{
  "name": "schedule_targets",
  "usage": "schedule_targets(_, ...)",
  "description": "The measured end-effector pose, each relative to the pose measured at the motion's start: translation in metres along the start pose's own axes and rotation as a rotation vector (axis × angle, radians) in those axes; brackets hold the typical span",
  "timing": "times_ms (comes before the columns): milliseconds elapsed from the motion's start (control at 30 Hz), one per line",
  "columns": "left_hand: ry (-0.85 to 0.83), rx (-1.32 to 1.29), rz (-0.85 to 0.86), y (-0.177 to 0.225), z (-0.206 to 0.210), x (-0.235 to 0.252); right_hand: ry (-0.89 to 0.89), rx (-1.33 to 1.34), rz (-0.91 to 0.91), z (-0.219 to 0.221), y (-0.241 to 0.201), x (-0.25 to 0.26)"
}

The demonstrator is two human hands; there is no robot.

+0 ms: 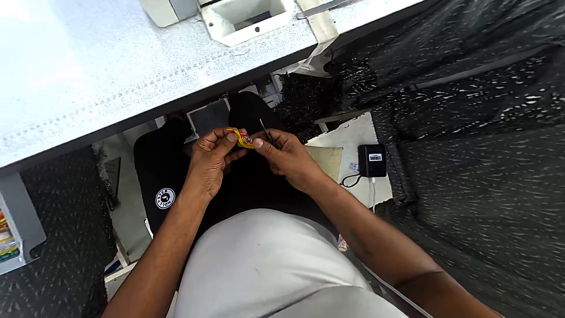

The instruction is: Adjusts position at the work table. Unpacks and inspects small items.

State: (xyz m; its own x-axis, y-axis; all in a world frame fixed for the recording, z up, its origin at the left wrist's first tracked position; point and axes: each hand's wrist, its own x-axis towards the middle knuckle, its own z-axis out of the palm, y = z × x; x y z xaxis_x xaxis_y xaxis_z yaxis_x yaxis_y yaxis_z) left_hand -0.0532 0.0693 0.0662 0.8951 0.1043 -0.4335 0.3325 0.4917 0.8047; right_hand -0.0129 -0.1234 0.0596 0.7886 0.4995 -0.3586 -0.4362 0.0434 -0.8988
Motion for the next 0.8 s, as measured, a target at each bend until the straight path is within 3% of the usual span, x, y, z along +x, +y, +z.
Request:
schedule_targets(133, -0.024, -0.101, 0.095, -0.009, -0.016, -0.004, -0.079, -0.033, 0.042, 0.008, -0.008, 0.005)
schedule_targets(233, -0.065, -0.152, 0.117, -0.014, -0.024, -0.006, -0.165, 0.170, 0.129, 0.017, -0.009, 0.008)
schedule_targets(333, -0.099, -0.189, 0.147, -0.018, -0.029, -0.008, -0.104, 0.300, 0.140, 0.029, -0.007, 0.010)
schedule_targets(800, -0.074, -0.276, 0.244, -0.020, -0.042, -0.013, -0.093, 0.298, 0.104, 0.045, -0.007, 0.011)
